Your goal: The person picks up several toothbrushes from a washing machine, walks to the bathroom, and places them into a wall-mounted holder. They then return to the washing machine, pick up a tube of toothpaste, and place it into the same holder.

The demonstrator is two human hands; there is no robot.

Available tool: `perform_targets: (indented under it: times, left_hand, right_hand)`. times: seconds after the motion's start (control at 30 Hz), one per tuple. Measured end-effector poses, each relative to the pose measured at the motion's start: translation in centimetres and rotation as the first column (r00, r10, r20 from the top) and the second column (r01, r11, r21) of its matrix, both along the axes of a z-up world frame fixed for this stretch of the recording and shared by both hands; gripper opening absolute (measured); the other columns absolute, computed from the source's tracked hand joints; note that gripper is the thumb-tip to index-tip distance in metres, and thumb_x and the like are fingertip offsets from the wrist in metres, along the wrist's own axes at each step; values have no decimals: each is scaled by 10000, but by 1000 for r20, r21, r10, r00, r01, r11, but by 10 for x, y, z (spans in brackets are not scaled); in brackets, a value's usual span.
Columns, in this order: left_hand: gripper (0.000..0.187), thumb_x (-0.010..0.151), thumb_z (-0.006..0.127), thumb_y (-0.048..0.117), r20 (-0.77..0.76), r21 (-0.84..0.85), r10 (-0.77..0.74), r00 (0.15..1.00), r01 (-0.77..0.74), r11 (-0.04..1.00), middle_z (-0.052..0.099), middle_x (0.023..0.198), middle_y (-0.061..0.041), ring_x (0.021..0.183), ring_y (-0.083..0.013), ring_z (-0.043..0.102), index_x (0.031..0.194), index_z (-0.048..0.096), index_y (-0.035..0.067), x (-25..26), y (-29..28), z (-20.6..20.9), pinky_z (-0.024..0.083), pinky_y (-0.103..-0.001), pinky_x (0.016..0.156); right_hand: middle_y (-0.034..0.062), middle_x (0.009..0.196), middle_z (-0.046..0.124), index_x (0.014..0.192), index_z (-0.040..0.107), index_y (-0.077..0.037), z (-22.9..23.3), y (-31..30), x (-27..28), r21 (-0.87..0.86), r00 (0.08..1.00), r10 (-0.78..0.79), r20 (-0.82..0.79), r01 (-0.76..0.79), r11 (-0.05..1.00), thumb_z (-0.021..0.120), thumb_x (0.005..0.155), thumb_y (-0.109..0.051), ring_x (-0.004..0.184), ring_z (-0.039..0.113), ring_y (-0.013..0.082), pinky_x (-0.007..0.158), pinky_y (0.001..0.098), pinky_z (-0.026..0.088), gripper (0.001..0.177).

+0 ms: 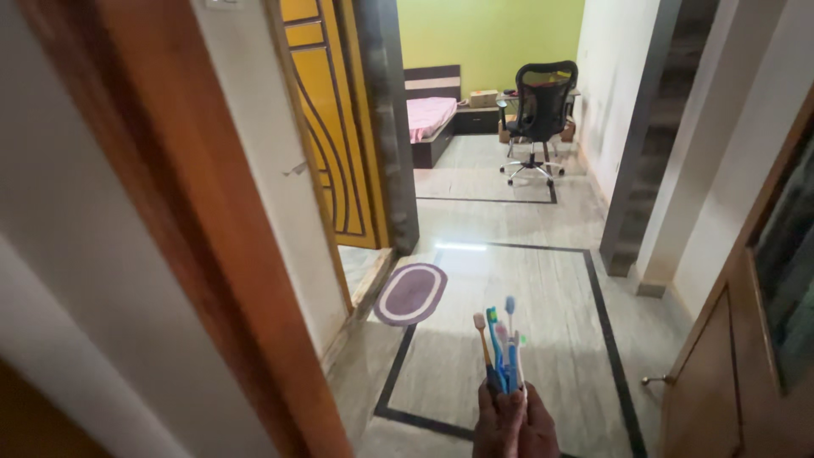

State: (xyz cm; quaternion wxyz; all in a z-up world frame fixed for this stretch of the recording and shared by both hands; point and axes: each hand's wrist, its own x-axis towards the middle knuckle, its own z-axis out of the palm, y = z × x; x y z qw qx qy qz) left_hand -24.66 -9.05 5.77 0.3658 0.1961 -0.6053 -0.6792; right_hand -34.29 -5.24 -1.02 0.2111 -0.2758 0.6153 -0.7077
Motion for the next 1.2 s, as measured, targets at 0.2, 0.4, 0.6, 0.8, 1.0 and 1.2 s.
perform_targets:
  times: [0.2,0.4,0.6,0.8,1.0,1.2]
  left_hand:
    - [608,951,674,483,-52,-40,32,998,-34,999,741,1171,-199,1084,-368,731,1371,512,75,-77,-7,26,563,-407,920]
    - [574,999,475,489,192,19,35,981,-39,999,725,1222,-50,1113,-197,718,1495,427,205,-115,-41,34,544,-291,931]
    - [460,1002,651,251,17,-9,-80,997,80,997,805,1142,-119,955,-128,755,1417,621,56,-141,-89,45,592,-250,800]
    - [574,966,646,85,63,55,-263,963,260,964,773,1125,-94,834,-68,726,1517,489,119,-167,-152,78,596,-241,634]
    - [617,954,627,87,8,-32,-278,960,278,960,761,1128,-84,917,-84,733,1555,489,103,-205,-243,92,651,-247,760]
    - [642,945,698,101,-66,-104,-255,965,248,963,775,1194,-164,961,-140,751,1545,476,54,-250,-341,44,618,-276,796]
  right_hand:
    - [99,958,707,1300,629,-52,32,-11,-64,-64,996,1,92,5,998,603,977,-197,810,629,163,692,307,480,354]
    - [82,904,694,1277,637,-34,70,-23,-105,-138,982,36,185,-11,990,610,975,-165,734,603,146,620,298,467,330]
    - [89,837,668,1301,629,-63,97,-61,-144,-35,959,-93,266,106,994,632,943,-128,625,588,142,508,284,459,364]
    - [136,857,685,1277,628,-20,120,-118,-189,39,968,-96,230,89,995,627,977,-164,690,623,232,561,382,478,333]
    - [151,878,711,1255,629,3,132,-206,-236,-76,971,32,235,-14,997,635,926,-123,761,688,238,672,368,558,353]
    - [137,888,727,1260,623,-43,91,-297,-282,-7,950,2,312,0,1000,657,949,-188,779,702,230,695,360,567,345]
